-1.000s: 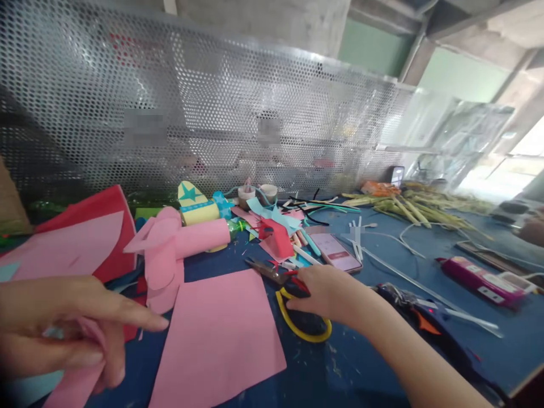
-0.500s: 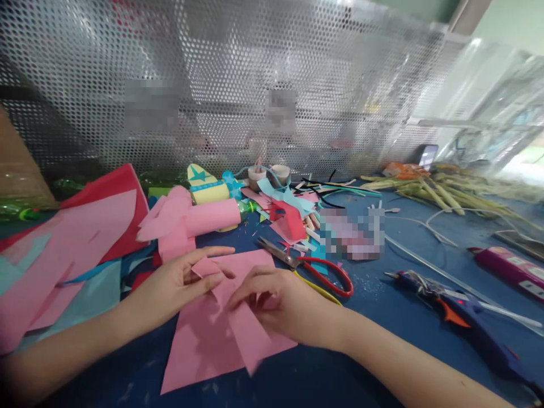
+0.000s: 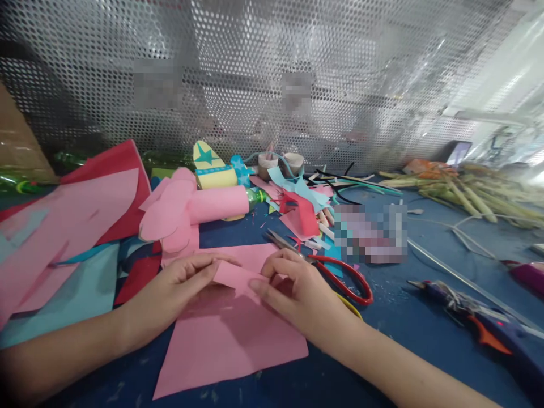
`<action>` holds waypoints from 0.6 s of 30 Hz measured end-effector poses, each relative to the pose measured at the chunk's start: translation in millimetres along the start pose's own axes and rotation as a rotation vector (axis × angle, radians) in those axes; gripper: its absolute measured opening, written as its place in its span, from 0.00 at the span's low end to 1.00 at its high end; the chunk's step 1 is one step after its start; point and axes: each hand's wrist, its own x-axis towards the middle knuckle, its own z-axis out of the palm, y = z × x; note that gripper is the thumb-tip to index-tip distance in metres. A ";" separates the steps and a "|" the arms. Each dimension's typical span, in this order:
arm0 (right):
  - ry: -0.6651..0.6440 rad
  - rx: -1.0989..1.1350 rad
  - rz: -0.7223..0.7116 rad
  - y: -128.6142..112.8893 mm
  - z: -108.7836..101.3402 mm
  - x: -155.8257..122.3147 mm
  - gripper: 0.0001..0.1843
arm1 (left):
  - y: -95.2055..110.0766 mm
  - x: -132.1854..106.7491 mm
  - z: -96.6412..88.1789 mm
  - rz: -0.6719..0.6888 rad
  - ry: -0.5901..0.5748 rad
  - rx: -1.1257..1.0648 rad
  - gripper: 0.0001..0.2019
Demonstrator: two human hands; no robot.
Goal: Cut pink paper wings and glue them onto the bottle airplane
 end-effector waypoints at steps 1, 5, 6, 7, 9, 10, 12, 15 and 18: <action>-0.006 -0.022 -0.001 0.5 -0.4 0.2 0.15 | 0.5 -0.7 0.3 -0.020 -0.023 -0.016 0.18; -0.030 -0.102 0.027 1.5 -0.4 0.3 0.14 | -1.8 -3.2 -0.5 -0.083 -0.061 -0.135 0.21; -0.030 -0.119 0.030 1.7 -0.2 0.2 0.14 | -3.0 -3.3 -1.0 -0.084 -0.063 -0.160 0.21; -0.031 -0.131 0.029 1.9 0.0 0.0 0.14 | -4.1 -3.1 -1.5 -0.082 -0.066 -0.163 0.20; -0.032 -0.142 0.031 2.2 0.0 -0.2 0.14 | -5.7 -2.1 -2.2 -0.082 -0.071 -0.072 0.19; -0.031 -0.142 0.032 2.3 -0.1 -0.3 0.14 | -6.1 -1.4 -2.2 -0.077 -0.074 0.009 0.18; -0.033 -0.141 0.038 2.4 -0.2 -0.3 0.13 | -6.2 -0.3 -1.9 -0.047 -0.082 0.166 0.19; -0.034 -0.144 0.047 2.1 0.2 0.2 0.13 | -5.2 0.3 -1.3 0.005 -0.092 0.280 0.21; -0.025 -0.150 0.048 1.1 1.5 0.7 0.14 | -4.9 0.0 -1.2 0.009 -0.091 0.324 0.22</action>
